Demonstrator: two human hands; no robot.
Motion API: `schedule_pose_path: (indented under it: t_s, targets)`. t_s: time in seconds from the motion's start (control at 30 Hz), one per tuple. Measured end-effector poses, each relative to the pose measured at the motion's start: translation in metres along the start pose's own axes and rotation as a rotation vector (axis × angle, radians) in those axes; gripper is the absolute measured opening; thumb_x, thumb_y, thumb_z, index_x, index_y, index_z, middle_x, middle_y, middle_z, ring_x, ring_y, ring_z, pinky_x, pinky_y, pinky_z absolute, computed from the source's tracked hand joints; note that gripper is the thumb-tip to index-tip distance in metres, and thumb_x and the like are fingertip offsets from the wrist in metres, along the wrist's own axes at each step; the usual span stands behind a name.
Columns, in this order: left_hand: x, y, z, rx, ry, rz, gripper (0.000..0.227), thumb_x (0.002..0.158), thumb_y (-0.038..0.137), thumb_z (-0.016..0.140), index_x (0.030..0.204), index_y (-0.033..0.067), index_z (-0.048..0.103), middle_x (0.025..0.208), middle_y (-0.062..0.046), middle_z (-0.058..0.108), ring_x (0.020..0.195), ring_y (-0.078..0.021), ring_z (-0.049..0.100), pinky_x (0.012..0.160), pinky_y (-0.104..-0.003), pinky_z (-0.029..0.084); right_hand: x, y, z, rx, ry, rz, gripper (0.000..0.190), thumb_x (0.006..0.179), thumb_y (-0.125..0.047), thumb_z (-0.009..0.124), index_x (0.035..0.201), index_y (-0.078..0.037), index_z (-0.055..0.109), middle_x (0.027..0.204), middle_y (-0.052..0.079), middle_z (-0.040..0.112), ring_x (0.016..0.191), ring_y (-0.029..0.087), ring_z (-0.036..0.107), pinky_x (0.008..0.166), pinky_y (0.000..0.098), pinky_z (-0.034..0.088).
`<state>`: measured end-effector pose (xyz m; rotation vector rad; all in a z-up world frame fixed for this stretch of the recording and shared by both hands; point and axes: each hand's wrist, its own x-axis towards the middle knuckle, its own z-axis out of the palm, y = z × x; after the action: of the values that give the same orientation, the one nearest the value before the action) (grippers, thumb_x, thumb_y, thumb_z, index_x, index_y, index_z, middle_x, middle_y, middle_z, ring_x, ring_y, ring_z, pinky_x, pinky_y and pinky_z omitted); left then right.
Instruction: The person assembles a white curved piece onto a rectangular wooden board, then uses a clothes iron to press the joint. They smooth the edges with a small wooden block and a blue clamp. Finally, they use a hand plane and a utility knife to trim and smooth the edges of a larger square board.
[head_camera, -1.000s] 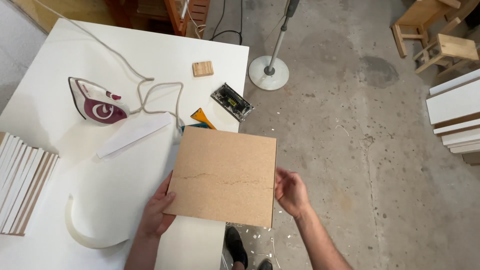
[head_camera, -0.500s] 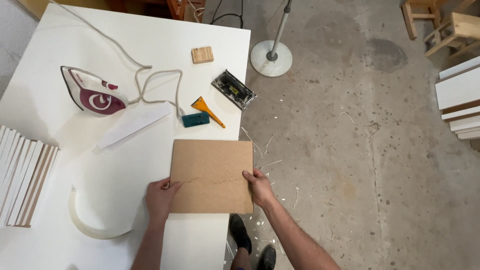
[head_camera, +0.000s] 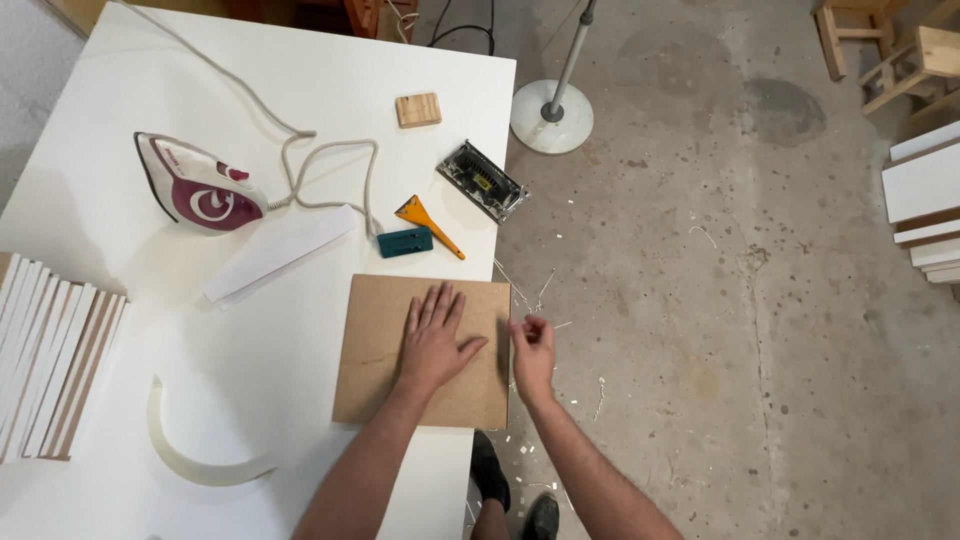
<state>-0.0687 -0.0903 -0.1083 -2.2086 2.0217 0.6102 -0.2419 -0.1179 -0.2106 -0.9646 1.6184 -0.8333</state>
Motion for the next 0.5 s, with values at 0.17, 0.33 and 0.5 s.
schedule_pose_path:
  t_s: [0.17,0.33,0.5]
  targets:
    - [0.004,0.000,0.012,0.067,0.052,-0.007,0.080,0.101,0.073,0.030,0.163,0.0212,0.028,0.172,-0.006,0.019,0.160,-0.0239,0.013,0.130,-0.048,0.001,0.072,-0.035,0.049,-0.250,-0.014,-0.516,0.018,0.094,-0.024,0.075,0.104,-0.011,0.069,0.090,0.005,0.067,0.088,0.023,0.067,0.078,0.0352,0.053]
    - [0.014,-0.009,0.043,-0.005,0.161,-0.013,0.075,0.100,0.066,0.042,0.161,0.0235,0.031,0.172,-0.005,0.017,0.159,-0.0237,0.011,0.130,-0.050,0.002,0.102,-0.099,0.137,-0.577,-0.135,-1.024,0.019,0.092,-0.028,0.071,0.111,-0.025,0.069,0.102,-0.007,0.066,0.101,0.018,0.065,0.091,0.0352,0.051]
    - [0.025,-0.015,0.062,0.103,0.084,-0.042,0.083,0.095,0.077,0.029,0.161,0.0262,0.025,0.173,-0.001,0.010,0.160,-0.0213,0.002,0.133,-0.049,-0.004,0.118,-0.115,0.198,-1.006,-0.404,-1.152,0.044,0.084,-0.026,0.077,0.126,-0.020,0.069,0.109,0.001,0.070,0.108,0.022,0.058,0.092,0.0345,0.045]
